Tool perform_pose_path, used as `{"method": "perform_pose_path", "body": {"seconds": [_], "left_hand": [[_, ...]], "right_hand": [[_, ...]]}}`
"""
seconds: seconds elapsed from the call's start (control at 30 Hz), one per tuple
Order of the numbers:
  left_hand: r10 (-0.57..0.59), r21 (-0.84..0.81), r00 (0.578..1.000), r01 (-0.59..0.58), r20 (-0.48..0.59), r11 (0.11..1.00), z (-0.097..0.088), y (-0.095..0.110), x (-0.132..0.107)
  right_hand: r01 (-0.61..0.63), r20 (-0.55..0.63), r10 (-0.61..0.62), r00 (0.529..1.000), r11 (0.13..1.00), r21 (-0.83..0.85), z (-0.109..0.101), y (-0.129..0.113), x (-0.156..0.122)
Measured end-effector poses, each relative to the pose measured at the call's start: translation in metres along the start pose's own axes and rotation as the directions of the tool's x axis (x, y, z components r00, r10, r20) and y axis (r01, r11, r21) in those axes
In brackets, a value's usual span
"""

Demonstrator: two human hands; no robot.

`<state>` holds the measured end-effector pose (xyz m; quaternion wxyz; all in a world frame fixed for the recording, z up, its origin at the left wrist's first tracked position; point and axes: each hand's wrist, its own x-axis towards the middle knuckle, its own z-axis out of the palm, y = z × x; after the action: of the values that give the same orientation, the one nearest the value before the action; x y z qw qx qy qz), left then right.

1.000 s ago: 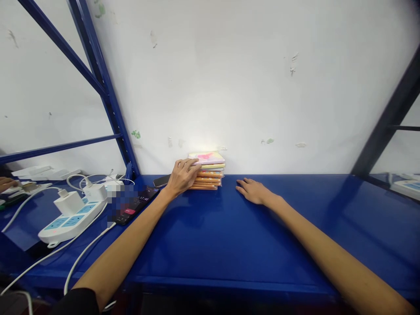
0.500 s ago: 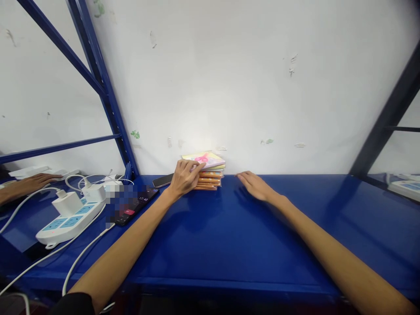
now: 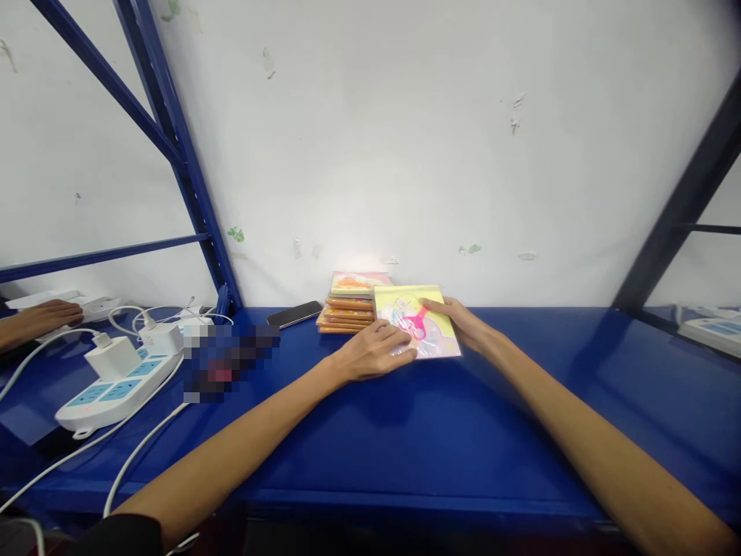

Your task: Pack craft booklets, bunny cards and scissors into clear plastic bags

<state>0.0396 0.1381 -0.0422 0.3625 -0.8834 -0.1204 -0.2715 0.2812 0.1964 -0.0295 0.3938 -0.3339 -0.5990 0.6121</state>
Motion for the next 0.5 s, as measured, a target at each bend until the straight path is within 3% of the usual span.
{"method": "perform_pose_path", "body": {"seconds": [0.1,0.23,0.37,0.5], "left_hand": [[-0.027,-0.095,0.997,0.034,0.076,0.995,-0.001,0.009,0.004],[-0.161,-0.152,0.977,0.182,0.142,0.971,-0.006,0.006,0.004],[-0.323,-0.138,0.929,0.349,0.18,0.927,-0.004,0.0,-0.001],[-0.398,-0.151,0.884,0.44,0.247,0.885,-0.001,0.001,-0.003]], "right_hand": [[-0.041,-0.01,0.041,0.999,0.999,-0.001,-0.009,0.002,0.0],[-0.105,0.007,0.106,0.994,0.994,-0.016,-0.02,0.001,-0.002],[-0.207,0.094,0.215,0.972,0.974,-0.089,-0.028,-0.004,-0.009],[-0.305,0.159,0.331,0.93,0.938,-0.167,-0.035,-0.008,-0.014]]}}
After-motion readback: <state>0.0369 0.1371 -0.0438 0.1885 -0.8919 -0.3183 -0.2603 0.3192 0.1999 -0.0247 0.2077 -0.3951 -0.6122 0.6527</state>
